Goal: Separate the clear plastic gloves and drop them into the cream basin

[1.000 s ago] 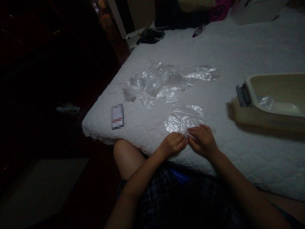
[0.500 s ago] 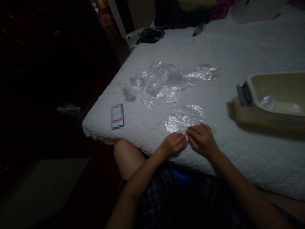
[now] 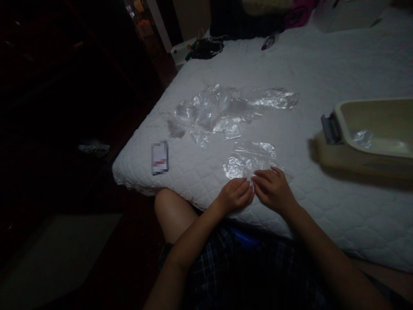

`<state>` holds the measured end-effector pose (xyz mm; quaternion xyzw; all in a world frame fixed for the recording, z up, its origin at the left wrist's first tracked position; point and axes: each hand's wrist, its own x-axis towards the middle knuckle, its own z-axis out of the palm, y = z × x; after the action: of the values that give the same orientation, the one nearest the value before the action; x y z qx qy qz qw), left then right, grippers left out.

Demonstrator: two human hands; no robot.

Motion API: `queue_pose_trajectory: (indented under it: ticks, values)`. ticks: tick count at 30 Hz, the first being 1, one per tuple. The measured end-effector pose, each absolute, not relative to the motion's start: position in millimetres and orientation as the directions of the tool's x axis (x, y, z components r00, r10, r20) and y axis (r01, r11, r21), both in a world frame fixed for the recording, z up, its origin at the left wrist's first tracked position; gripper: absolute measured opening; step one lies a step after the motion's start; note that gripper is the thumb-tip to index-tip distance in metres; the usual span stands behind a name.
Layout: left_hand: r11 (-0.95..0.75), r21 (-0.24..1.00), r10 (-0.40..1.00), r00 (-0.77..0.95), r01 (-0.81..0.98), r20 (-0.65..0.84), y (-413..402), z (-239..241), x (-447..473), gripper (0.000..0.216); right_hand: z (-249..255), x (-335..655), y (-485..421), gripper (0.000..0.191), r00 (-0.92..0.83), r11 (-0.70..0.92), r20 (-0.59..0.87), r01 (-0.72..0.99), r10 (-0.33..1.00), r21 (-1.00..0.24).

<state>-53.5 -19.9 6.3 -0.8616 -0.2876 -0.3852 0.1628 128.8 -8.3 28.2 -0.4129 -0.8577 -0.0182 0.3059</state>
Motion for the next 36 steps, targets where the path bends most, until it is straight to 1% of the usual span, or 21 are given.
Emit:
queue_pose_trajectory:
  ticks: [4,9,12,17,25,29,32,34,36]
  values:
    - [-0.728,-0.014,0.477,0.521,0.685,0.708,-22.7,10.7,-54.1,0.02,28.1,129.1,-8.1,0.017,-0.477,0.66,0.534,0.718,0.698,-0.221]
    - [-0.702,0.043,0.576,0.531,0.711,0.621,-19.9,14.7,-52.4,0.02,28.8,128.8,-8.2,0.017,-0.469,0.652,0.524,0.72,0.71,-0.239]
    - [-0.696,0.071,0.609,0.535,0.714,0.586,-18.8,17.0,-51.9,0.02,29.1,128.7,-8.4,0.018,-0.453,0.645,0.532,0.722,0.715,-0.251]
    - [-0.697,0.077,0.611,0.535,0.713,0.583,-19.4,17.5,-52.0,0.019,29.3,129.7,-8.8,0.019,-0.439,0.648,0.552,0.715,0.709,-0.263]
    - [-0.714,0.05,0.585,0.556,0.698,0.59,-19.9,14.2,-53.3,0.021,28.7,132.2,-10.5,0.021,-0.363,0.665,0.662,0.693,0.656,-0.279]
    - [-0.716,0.052,0.588,0.561,0.697,0.582,-20.7,13.8,-54.4,0.026,26.8,134.9,-13.3,0.024,-0.289,0.66,0.729,0.695,0.621,-0.286]
    - [-0.712,0.045,0.582,0.553,0.701,0.596,-21.1,13.9,-54.7,0.027,23.3,142.2,-15.3,0.028,-0.193,0.635,0.778,0.706,0.597,-0.312]
    - [-0.714,0.041,0.573,0.55,0.699,0.607,-20.9,13.7,-54.8,0.026,21.4,151.2,-15.3,0.028,-0.101,0.597,0.798,0.72,0.594,-0.353]
    - [-0.719,0.038,0.562,0.547,0.694,0.62,-20.5,12.9,-55.0,0.026,20.7,163.9,-13.2,0.025,0.01,0.527,0.78,0.732,0.625,-0.432]
